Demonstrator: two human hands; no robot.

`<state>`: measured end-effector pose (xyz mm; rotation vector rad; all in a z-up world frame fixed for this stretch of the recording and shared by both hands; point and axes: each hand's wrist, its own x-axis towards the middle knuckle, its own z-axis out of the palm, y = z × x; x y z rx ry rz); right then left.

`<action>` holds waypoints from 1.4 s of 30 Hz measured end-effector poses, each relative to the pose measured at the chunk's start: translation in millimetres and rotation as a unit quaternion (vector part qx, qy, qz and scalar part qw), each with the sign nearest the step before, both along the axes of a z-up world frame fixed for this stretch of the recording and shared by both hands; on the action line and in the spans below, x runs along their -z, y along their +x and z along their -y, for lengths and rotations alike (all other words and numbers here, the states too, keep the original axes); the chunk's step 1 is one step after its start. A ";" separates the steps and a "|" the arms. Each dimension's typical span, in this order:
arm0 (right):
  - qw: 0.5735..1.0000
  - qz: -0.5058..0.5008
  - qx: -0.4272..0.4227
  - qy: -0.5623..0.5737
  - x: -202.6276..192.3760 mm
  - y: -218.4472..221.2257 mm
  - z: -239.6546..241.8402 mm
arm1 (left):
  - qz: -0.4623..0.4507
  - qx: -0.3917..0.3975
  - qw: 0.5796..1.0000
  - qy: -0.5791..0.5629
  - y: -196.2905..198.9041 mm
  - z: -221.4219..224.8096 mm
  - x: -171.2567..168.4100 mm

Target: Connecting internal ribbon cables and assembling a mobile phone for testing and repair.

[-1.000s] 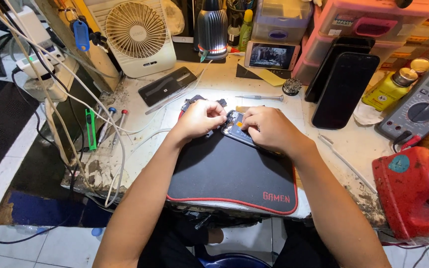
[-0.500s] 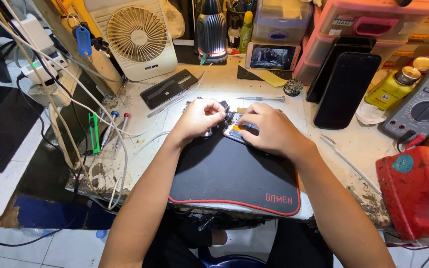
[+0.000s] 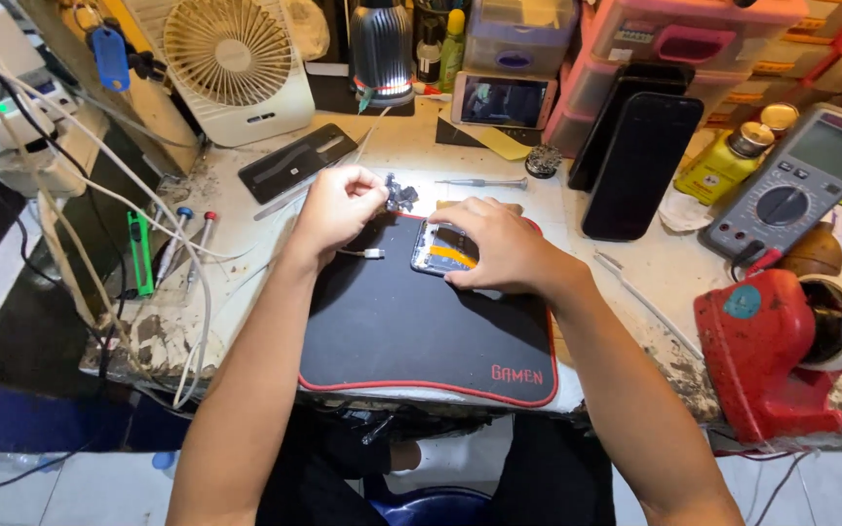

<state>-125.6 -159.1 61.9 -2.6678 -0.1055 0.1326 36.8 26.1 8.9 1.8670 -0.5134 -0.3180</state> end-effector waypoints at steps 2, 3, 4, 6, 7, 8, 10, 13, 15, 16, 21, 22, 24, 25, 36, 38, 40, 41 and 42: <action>0.999 -0.011 -0.018 0.025 -5.2 -6.5 -3.2 | -0.010 -0.015 1.000 -0.007 1.0 -0.3 3.3; 0.998 -0.019 -0.033 0.049 -9.6 -6.5 -5.1 | -0.015 -0.027 0.999 -0.014 4.6 -1.3 2.3; 0.998 -0.019 -0.042 0.049 -11.5 -5.2 -5.3 | -0.015 -0.036 0.999 -0.014 9.8 -1.0 5.5; 0.998 -0.038 -0.030 0.025 -11.8 -5.7 -6.5 | -0.028 -0.051 0.998 -0.029 17.3 -1.0 16.5; 0.998 -0.042 -0.038 0.026 -13.1 -7.3 -9.7 | -0.032 -0.059 0.997 -0.027 22.5 -4.3 22.6; 0.998 -0.049 -0.030 0.032 -16.3 -8.4 -10.8 | -0.021 -0.067 0.997 -0.006 30.0 -4.1 26.2; 0.997 -0.056 -0.023 0.037 -19.0 -8.8 -9.5 | -0.011 -0.077 0.997 0.014 36.7 -4.2 28.3; 0.998 -0.054 -0.005 0.010 -12.1 -8.1 -3.8 | -0.014 -0.105 0.994 0.014 34.7 -4.1 27.3; 0.998 -0.057 0.013 0.021 -2.2 -6.9 -1.4 | -0.019 -0.105 0.994 0.014 36.2 -3.9 27.9; 0.998 -0.058 0.013 0.019 2.7 -4.7 1.5 | -0.020 -0.105 0.994 0.012 35.0 -3.9 25.1; 1.000 0.008 0.009 0.022 14.0 -4.7 4.7 | -0.020 -0.105 0.994 -0.021 30.6 -5.7 25.4; 1.000 0.008 0.008 0.022 12.8 -4.4 4.8 | -0.021 -0.107 0.994 -0.021 30.9 -5.7 24.4; 1.000 0.003 0.000 0.026 10.2 -3.3 4.4 | -0.014 -0.099 0.995 -0.006 32.4 -6.0 21.7; 1.000 0.003 -0.001 0.026 5.6 -5.3 1.4 | -0.014 -0.100 0.995 -0.006 30.4 -7.2 21.5; 0.997 -0.073 0.033 0.018 -15.9 -9.0 -13.7 | 0.182 -0.109 0.973 0.092 43.9 -32.3 22.7; 0.996 -0.083 0.034 0.015 -22.3 -7.7 -19.1 | 0.209 -0.107 0.966 0.110 50.9 -33.2 26.0; 0.995 -0.094 0.033 0.011 -18.6 -5.5 -18.0 | 0.235 -0.105 0.958 0.129 51.3 -36.9 22.8; 0.996 -0.083 0.031 0.008 -12.0 -3.8 -13.9 | 0.236 -0.106 0.957 0.134 48.5 -39.5 17.8; 0.997 -0.074 0.029 0.005 -5.0 -2.7 -9.4 | 0.237 -0.105 0.956 0.139 45.3 -41.3 13.5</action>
